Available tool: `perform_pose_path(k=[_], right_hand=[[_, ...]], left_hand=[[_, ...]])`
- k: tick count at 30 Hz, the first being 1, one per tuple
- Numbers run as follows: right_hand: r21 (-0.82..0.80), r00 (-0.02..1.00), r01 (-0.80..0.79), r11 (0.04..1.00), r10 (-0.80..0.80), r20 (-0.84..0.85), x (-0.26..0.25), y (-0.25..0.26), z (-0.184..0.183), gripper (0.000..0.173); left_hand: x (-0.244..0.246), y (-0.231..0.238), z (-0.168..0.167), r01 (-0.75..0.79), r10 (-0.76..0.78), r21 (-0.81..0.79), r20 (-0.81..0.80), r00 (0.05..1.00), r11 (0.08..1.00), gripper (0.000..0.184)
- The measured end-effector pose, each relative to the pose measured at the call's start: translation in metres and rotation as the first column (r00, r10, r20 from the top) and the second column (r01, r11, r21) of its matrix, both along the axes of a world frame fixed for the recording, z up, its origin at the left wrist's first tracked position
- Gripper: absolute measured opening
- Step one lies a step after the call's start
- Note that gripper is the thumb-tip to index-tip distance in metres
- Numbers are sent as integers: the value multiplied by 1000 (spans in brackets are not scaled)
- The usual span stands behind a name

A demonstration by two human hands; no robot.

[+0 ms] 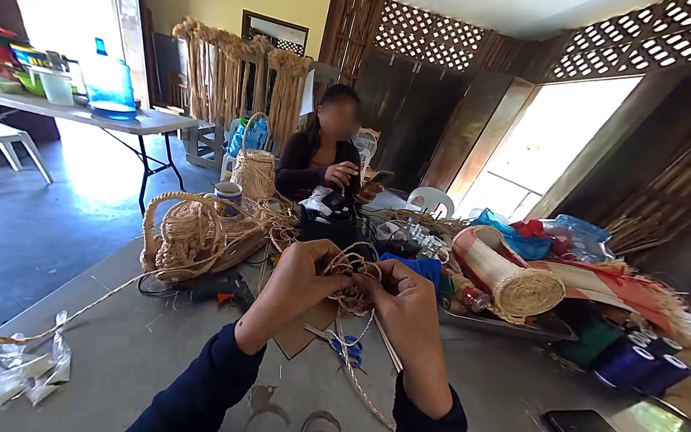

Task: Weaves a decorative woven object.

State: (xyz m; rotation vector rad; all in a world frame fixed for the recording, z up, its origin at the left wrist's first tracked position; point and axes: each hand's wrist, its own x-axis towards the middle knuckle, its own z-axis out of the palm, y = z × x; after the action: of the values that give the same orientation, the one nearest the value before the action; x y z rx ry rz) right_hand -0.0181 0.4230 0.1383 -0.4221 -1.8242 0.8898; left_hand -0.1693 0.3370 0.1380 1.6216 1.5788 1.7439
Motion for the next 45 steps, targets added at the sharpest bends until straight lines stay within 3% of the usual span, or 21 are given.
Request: perform_pose_path(k=[5,9,16,18,20,22,25,27,30,37,45], right_hand=[[25,998,59,998,-59,-25,-1,0,-1,7],[10,998,60,998,-60,-26,-1,1,-1,7],[18,992,45,999,-46,118,7,4,0,15],[136,981,150,979,-165,101,12,4,2,18],[307,947,305,902,-323,6,14,6,1,21],[404,951,273,873,-309,25,16,11,0,27],[316,970,39,948,-112,216,19,17,0,21],[219,964,-35,975,-25,265,19,17,2,13],[149,955,-27,988,-19,297,19,14,5,9],[121,997,77,990,-79,9,9,10,1,6],[108,998,50,993,-54,27,3,3,-1,4]], left_hand=[[0,2,-1,34,-36,33,79,996,999,21],[-2,-2,1,57,-67,73,134,989,996,13],[1,-2,2,-113,111,37,47,993,993,9],[-3,-1,0,-128,128,14,-35,991,992,8],[-8,0,-1,-66,63,-25,-106,992,997,8],[-8,0,-1,-12,5,-44,-144,990,999,9],[-4,-1,-2,-3,-2,-30,-167,986,1000,8],[-3,0,-2,-21,17,-19,-175,984,1000,8],[-4,1,-3,-49,43,-24,-184,982,999,9],[-1,4,-6,-73,68,-19,-175,982,997,14],[6,4,-6,-168,167,16,-217,962,986,9]])
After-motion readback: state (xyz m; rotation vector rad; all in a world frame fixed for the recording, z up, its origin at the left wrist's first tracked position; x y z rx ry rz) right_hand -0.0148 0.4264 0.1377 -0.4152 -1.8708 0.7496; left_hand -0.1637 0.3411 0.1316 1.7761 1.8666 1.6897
